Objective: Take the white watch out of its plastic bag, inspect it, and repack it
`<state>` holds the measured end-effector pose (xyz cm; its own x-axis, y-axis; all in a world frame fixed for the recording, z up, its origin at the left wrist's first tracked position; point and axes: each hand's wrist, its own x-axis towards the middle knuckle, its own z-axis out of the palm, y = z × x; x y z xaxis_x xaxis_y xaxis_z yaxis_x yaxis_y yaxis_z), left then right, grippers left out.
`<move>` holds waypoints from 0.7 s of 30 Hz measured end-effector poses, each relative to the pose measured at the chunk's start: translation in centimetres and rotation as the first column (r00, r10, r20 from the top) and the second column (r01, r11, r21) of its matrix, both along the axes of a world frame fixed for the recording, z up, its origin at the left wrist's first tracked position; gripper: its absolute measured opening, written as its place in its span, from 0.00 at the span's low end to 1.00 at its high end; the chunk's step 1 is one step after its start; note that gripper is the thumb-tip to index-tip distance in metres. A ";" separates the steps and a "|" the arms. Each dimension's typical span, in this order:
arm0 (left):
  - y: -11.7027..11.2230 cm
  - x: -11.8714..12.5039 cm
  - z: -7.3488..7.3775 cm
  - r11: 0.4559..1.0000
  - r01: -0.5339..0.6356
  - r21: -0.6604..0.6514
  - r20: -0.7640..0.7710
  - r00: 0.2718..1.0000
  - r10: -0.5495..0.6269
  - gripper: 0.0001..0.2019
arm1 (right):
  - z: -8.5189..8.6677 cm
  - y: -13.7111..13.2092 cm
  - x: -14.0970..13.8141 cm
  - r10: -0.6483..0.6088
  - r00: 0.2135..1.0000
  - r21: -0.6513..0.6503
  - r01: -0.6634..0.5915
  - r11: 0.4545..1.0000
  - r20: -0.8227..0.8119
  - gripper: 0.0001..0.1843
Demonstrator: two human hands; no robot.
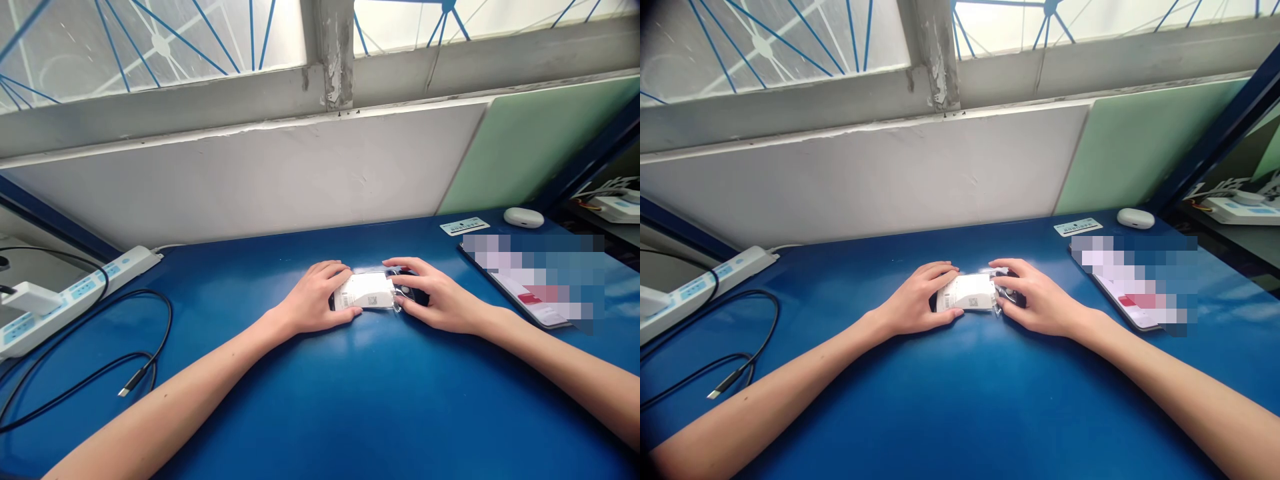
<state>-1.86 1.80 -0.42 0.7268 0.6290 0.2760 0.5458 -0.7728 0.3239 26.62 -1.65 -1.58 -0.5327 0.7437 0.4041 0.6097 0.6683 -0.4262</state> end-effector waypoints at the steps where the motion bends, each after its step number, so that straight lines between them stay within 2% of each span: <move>1: 0.0 0.0 0.0 1.000 0.000 0.000 0.000 1.000 0.000 0.30 | 0.1 0.0 0.0 0.004 1.000 -0.008 -0.004 1.000 -0.007 0.09; 8: 0.0 0.1 0.0 1.000 0.001 -0.018 0.004 1.000 -0.001 0.30 | -0.2 0.3 0.3 0.017 1.000 -0.050 -0.017 0.999 -0.011 0.14; 14: 0.1 -0.1 0.2 0.997 0.049 -0.064 0.012 0.999 -0.048 0.33 | -0.3 0.2 0.2 -0.009 1.000 -0.026 0.009 1.000 0.003 0.13; 21: 0.1 0.0 0.3 0.996 0.046 -0.074 0.026 0.999 -0.044 0.32 | -0.2 0.1 0.1 -0.005 1.000 0.005 0.005 1.000 -0.007 0.10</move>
<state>-1.86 1.88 -0.10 0.7485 0.6150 0.2481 0.5019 -0.7699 0.3941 26.77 -1.55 -1.79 -0.5263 0.7441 0.4114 0.6096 0.6675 -0.4274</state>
